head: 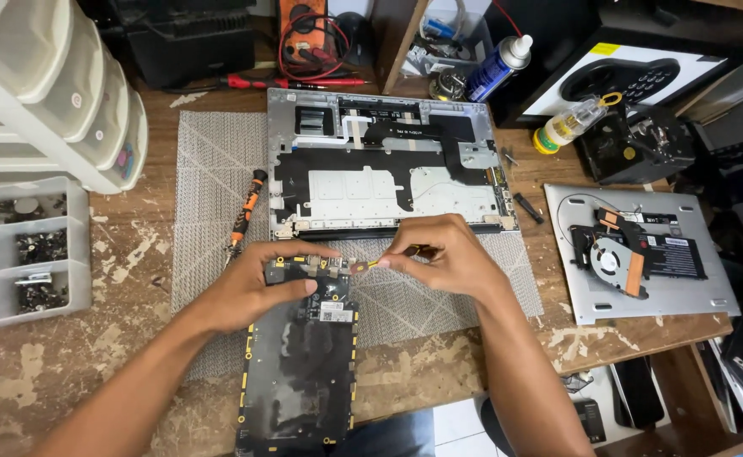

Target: Removing a motherboard from a laptop by disconnecting internal cables and lifting the component out of the chassis.

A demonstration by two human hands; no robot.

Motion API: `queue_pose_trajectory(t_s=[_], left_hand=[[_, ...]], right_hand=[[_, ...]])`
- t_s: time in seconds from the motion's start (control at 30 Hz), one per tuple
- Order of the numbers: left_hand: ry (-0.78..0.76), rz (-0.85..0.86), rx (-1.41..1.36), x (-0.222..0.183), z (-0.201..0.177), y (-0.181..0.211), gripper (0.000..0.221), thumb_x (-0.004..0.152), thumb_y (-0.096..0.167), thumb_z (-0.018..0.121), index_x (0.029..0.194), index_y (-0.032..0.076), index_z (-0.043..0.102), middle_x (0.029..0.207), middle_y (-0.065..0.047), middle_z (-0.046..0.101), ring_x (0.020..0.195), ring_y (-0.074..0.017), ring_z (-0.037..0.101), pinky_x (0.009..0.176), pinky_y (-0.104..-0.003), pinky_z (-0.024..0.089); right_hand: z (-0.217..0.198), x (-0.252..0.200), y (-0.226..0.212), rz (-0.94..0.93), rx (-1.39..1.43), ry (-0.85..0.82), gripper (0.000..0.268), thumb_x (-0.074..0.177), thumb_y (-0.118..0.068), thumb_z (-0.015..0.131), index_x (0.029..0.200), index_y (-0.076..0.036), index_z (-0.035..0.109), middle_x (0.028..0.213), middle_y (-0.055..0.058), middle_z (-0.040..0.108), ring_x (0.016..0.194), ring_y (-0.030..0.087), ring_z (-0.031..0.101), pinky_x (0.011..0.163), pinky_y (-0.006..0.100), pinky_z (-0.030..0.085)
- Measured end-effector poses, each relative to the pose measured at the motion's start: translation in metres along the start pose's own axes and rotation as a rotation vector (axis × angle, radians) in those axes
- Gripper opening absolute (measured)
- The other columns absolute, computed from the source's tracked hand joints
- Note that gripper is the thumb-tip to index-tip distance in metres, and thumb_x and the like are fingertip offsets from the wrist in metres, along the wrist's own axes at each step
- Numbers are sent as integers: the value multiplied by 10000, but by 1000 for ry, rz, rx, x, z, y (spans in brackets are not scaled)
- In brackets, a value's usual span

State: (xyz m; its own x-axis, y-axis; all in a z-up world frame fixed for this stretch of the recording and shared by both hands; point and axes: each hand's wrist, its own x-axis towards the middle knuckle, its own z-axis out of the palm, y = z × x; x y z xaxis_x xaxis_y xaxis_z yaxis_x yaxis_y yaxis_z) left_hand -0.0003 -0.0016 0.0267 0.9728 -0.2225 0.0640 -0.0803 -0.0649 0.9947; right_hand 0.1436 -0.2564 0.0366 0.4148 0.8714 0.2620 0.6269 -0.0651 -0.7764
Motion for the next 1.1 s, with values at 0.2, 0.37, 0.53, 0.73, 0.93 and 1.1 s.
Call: queue_pose_trajectory(t_s=[0.2,0.37,0.53,0.73,0.93,1.1], left_hand=[[-2,-32,3,1,-1,0,465,838,118,647,1286,-6,657,1285,-292,691,1315,-536,524,1126,-726,211],[-12,-23,0,2,0,-1,451,833,95,650,1270,-14,667,1275,-296,698,1304,-536,536,1128,-722,210],[-20,-20,3,1,-3,-4,445,829,109,658,1254,-19,677,1266,-300,705,1299,-530,546,1125,-720,223],[-84,-64,-25,6,-7,-5,441,820,148,684,1239,11,689,1251,-304,705,1128,-529,687,990,-683,466],[-183,-122,-97,8,-8,-11,436,823,166,684,1233,18,698,1252,-275,712,919,-418,783,795,-565,624],[-246,-108,-88,7,-11,-10,434,824,183,692,1220,5,702,1206,-288,713,918,-447,773,798,-573,628]], right_hand=[[0,-1,1,-12,-46,-19,68,832,-55,779,782,-66,734,619,88,675,406,132,439,408,241,318],[-5,-3,-3,8,-49,-17,63,839,-54,766,784,-56,736,623,98,680,405,134,438,412,245,325],[-1,0,-2,-11,-44,-25,77,838,-71,780,776,-63,735,618,90,678,401,128,436,407,239,319],[-1,-2,2,-55,-72,-34,25,838,-80,788,842,-98,770,677,67,702,535,185,558,597,304,429],[6,1,-7,-140,-62,-122,116,855,-108,786,960,-159,781,783,46,715,783,216,619,889,418,420],[3,0,-7,-178,-76,-112,137,838,-108,803,955,-178,795,789,17,701,796,199,587,924,424,389]])
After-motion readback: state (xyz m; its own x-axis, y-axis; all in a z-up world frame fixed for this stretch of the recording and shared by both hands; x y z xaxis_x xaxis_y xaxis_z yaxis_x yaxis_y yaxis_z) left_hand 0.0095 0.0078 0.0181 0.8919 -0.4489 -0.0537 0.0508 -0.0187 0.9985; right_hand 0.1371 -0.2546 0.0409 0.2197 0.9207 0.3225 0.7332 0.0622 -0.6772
